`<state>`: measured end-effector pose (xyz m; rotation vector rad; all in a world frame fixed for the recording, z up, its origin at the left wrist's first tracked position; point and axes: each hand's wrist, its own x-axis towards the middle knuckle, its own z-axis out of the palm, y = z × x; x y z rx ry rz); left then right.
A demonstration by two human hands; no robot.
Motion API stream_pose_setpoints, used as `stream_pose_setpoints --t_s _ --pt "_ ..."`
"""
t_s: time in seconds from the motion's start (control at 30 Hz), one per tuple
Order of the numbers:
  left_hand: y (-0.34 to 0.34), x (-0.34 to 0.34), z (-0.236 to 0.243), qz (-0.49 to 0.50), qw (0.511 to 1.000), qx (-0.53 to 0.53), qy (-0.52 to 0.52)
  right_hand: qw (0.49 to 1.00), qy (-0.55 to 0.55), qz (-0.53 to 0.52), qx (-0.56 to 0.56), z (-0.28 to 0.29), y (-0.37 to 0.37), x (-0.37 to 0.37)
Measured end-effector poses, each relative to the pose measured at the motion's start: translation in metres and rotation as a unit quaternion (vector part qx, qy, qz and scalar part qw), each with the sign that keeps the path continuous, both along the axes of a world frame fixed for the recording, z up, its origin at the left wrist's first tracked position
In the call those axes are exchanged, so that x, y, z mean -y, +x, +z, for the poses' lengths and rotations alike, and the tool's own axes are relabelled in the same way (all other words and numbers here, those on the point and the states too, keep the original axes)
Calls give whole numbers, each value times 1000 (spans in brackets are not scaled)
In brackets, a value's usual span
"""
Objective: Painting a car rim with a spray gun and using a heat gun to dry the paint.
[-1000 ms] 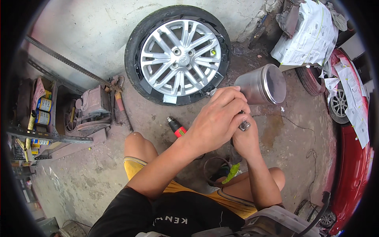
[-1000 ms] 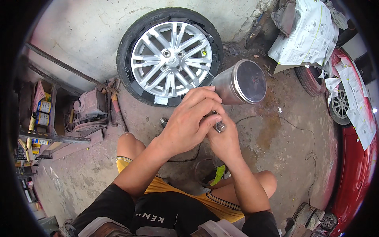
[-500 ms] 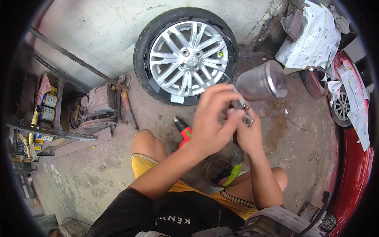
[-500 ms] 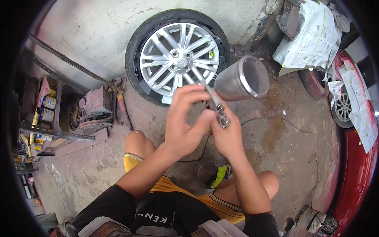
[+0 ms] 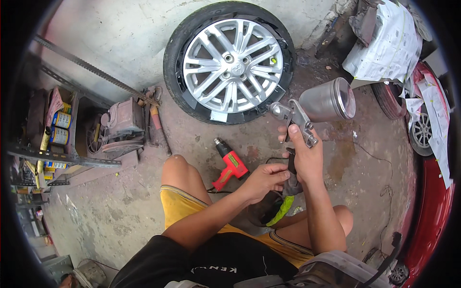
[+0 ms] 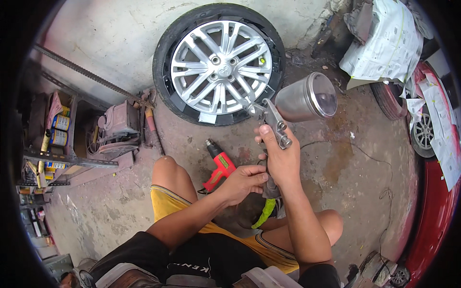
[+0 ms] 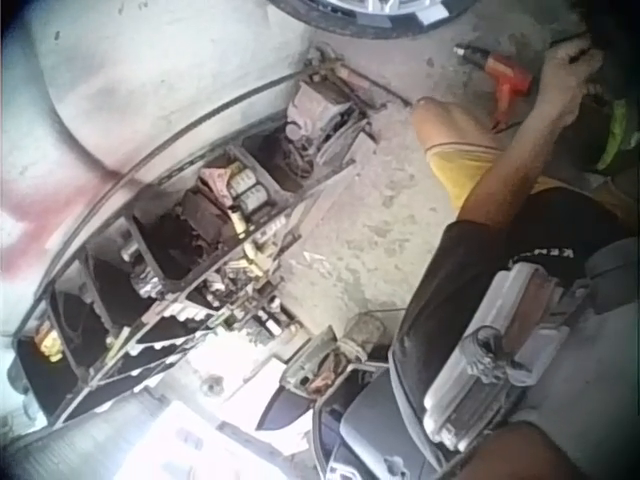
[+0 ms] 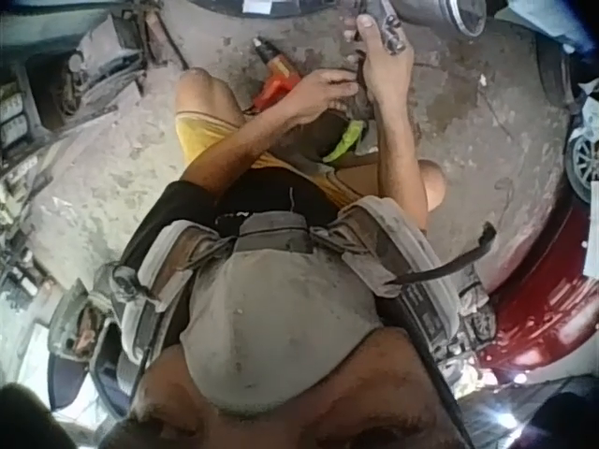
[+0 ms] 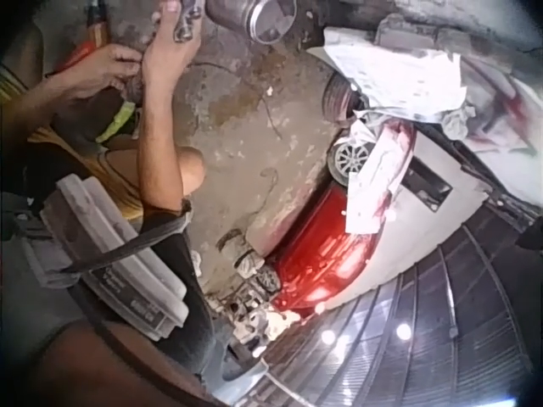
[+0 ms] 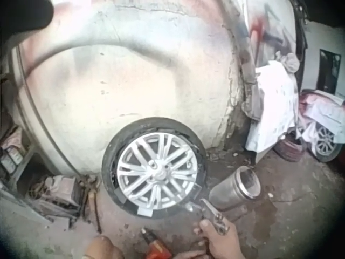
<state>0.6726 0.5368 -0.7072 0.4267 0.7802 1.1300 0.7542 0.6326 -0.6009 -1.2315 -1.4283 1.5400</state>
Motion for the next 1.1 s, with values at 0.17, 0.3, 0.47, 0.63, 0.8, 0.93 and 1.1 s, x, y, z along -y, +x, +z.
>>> stream_pose_setpoints --t_s 0.17,0.3,0.47,0.63,0.8,0.93,1.1 --pt "-17 -3 -13 -17 999 22 -36 999 16 38 23 -9 -11 -1" --pt "-28 -11 -9 -5 1000 -7 -14 995 97 16 14 -17 -26 -8" --pt "-24 8 -22 47 998 45 26 988 52 144 15 -10 -34 -4" --pt "-30 11 -22 111 993 36 -12 989 59 132 15 -24 -42 -4" --pt "-67 16 -152 -93 785 -562 -244 981 90 156 76 -20 -48 -15" --pt "-49 45 -247 -162 670 -665 -289 970 62 222 71 -20 -53 -13" --pt "-45 46 -265 -119 682 -661 -290 976 -15 210 55 -15 -49 -17"
